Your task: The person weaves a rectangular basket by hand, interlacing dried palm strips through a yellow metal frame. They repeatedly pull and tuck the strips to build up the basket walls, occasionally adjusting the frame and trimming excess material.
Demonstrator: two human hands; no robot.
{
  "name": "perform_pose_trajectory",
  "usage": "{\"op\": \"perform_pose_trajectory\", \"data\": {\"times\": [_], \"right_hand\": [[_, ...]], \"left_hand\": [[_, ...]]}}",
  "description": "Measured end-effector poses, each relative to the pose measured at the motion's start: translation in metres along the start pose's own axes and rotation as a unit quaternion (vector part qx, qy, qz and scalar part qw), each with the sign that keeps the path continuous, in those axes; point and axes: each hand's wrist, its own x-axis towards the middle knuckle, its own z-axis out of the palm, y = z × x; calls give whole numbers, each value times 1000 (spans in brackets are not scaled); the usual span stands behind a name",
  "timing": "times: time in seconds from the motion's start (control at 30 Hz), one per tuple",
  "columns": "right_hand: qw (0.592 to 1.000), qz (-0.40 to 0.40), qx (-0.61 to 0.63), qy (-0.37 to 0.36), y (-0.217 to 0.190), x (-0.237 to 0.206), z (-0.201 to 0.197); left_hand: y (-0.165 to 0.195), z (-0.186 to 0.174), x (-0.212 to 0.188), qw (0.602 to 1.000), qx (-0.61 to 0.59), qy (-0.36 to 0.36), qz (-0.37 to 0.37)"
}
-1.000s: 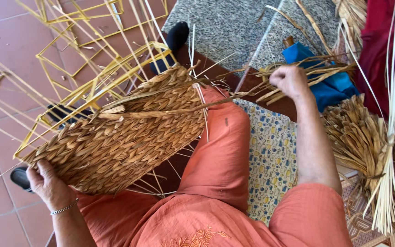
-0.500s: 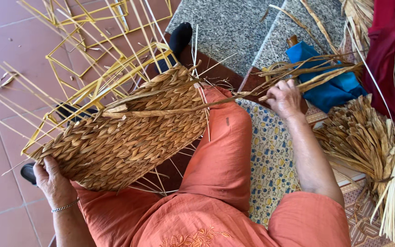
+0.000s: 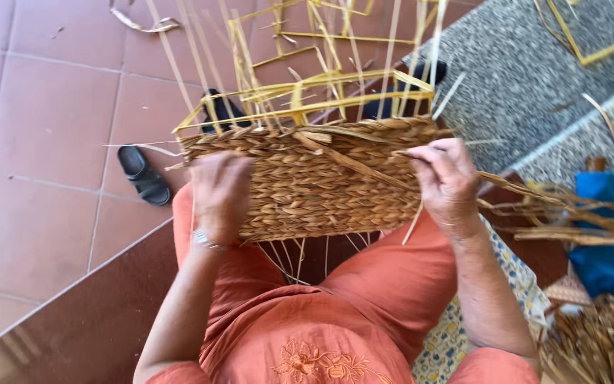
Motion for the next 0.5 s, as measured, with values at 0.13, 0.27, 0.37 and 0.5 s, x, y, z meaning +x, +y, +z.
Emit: {"op": "perform_pose_trajectory", "data": {"times": [0.13, 0.27, 0.37, 0.5], "right_hand": [[994, 18, 105, -25, -37, 46, 50], [996, 3, 88, -18, -40, 71, 81], [992, 61, 104, -31, -32, 75, 88], [994, 49, 94, -34, -23, 77, 91]], "left_hand": [[18, 50, 31, 992, -51, -85, 78], [16, 76, 54, 991, -36, -70, 111], [9, 80, 62, 986, -24, -112, 124], [1, 84, 65, 977, -42, -159, 137]]}}
